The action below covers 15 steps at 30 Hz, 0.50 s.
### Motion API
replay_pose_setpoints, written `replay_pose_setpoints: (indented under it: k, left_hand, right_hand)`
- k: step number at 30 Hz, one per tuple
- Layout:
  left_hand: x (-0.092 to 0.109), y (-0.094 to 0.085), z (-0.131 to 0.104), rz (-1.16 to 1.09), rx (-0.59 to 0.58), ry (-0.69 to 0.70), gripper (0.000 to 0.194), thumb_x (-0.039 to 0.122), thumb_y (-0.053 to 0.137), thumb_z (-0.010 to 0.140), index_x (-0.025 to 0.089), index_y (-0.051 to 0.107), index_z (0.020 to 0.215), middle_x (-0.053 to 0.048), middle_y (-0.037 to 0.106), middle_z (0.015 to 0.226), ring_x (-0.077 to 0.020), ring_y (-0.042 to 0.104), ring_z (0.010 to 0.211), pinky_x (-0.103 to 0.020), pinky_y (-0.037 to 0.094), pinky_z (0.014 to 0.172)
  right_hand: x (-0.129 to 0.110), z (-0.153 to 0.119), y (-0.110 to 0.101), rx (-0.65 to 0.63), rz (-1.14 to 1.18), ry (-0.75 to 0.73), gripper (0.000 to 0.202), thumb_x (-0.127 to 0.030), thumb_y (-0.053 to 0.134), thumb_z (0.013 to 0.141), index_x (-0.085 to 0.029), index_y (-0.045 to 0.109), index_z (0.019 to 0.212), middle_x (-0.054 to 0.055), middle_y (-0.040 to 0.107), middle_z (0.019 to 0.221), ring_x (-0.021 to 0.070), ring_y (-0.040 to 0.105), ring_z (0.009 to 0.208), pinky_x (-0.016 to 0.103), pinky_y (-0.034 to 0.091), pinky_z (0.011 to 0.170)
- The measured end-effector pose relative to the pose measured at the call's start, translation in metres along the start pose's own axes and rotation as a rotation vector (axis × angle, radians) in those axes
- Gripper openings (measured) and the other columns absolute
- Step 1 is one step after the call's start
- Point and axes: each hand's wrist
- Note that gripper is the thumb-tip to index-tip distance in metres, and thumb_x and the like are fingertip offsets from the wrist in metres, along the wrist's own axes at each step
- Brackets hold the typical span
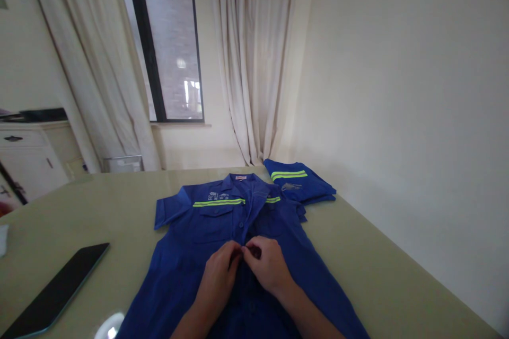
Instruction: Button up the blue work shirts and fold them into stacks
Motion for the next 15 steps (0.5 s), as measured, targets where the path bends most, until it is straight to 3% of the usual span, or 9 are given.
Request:
replay_pose_setpoints:
  k: [4,9,12,15]
  left_hand:
    - [-0.003,0.003,0.001,-0.002,0.005,0.025,0.019,0.023,0.044,0.096,0.025,0.062,0.092,-0.003,0.072,0.093,-0.0205,0.068,0.089,-0.030,0.048,0.081]
    - [0.000,0.001,0.002,-0.013,-0.006,-0.016,0.017,0.023,0.043,0.096,0.025,0.060,0.094,-0.002,0.073,0.091,-0.0200,0.069,0.086,-0.030,0.048,0.079]
    - [0.001,0.000,0.001,-0.021,-0.017,-0.029,0.016,0.024,0.043,0.096,0.025,0.059,0.095,-0.002,0.073,0.091,-0.0201,0.070,0.086,-0.029,0.048,0.078]
    - [0.002,0.000,0.001,-0.013,-0.008,-0.020,0.019,0.022,0.040,0.096,0.025,0.059,0.095,-0.003,0.073,0.091,-0.0204,0.069,0.087,-0.030,0.048,0.079]
  right_hand:
    - [0.004,0.004,-0.003,-0.081,0.186,0.005,0.024,-0.026,0.056,0.086,-0.018,0.074,0.072,0.001,0.068,0.064,0.0150,0.061,0.060,0.024,0.040,0.058]
    - [0.018,0.012,-0.002,-0.201,0.469,0.135,0.021,-0.033,0.060,0.082,-0.017,0.072,0.082,-0.001,0.063,0.061,0.0152,0.061,0.055,0.023,0.043,0.052]
    - [0.019,0.012,-0.002,-0.227,0.463,0.153,0.019,-0.033,0.061,0.083,-0.018,0.072,0.085,-0.002,0.063,0.064,0.0146,0.060,0.057,0.023,0.044,0.052]
    - [0.015,0.009,-0.001,-0.130,0.310,0.060,0.009,-0.024,0.065,0.081,-0.018,0.072,0.083,-0.001,0.066,0.070,0.0146,0.061,0.064,0.023,0.046,0.060]
Point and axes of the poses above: each hand's wrist, its own z-axis towards the middle knuckle, its own y-axis out of the palm, x = y × z
